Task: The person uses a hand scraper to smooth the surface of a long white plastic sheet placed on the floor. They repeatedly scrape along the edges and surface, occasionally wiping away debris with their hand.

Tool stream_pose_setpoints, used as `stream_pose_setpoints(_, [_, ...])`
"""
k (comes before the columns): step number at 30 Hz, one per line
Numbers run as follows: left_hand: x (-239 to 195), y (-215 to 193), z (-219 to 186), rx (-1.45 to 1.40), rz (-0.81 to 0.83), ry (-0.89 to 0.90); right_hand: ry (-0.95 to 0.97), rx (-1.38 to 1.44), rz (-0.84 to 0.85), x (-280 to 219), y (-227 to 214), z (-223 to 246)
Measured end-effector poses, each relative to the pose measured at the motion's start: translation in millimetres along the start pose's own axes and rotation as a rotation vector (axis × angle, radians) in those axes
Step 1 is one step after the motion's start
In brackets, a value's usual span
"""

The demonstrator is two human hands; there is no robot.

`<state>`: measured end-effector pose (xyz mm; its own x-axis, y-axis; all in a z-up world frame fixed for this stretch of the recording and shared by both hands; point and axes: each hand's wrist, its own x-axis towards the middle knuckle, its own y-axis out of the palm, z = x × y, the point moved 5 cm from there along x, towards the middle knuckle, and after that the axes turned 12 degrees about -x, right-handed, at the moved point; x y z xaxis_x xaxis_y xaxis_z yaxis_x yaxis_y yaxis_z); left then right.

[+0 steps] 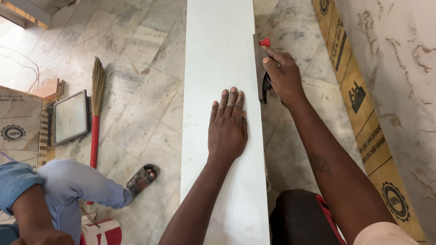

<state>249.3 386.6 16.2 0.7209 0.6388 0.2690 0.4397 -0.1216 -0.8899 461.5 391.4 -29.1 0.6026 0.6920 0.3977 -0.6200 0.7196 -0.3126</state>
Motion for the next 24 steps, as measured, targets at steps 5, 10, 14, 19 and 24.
stream_pose_setpoints(5, [0.6,-0.9,-1.9,-0.001,-0.013,0.001,0.216,-0.07,0.055,-76.6,-8.7,1.7])
stream_pose_setpoints(10, [2.2,2.1,-0.6,0.008,-0.02,0.007,0.155,-0.089,0.141,-218.4,-43.6,73.5])
stream_pose_setpoints(14, [-0.8,4.2,0.0,0.01,-0.03,0.026,0.028,-0.102,0.046,-194.2,-37.3,64.8])
stream_pose_setpoints(19, [4.0,4.2,2.1,0.03,-0.024,0.015,-0.032,-0.14,0.022,-88.8,-15.4,27.3])
stream_pose_setpoints(24, [6.1,1.5,1.2,0.036,-0.033,0.058,0.064,0.042,0.012,24.0,4.3,2.0])
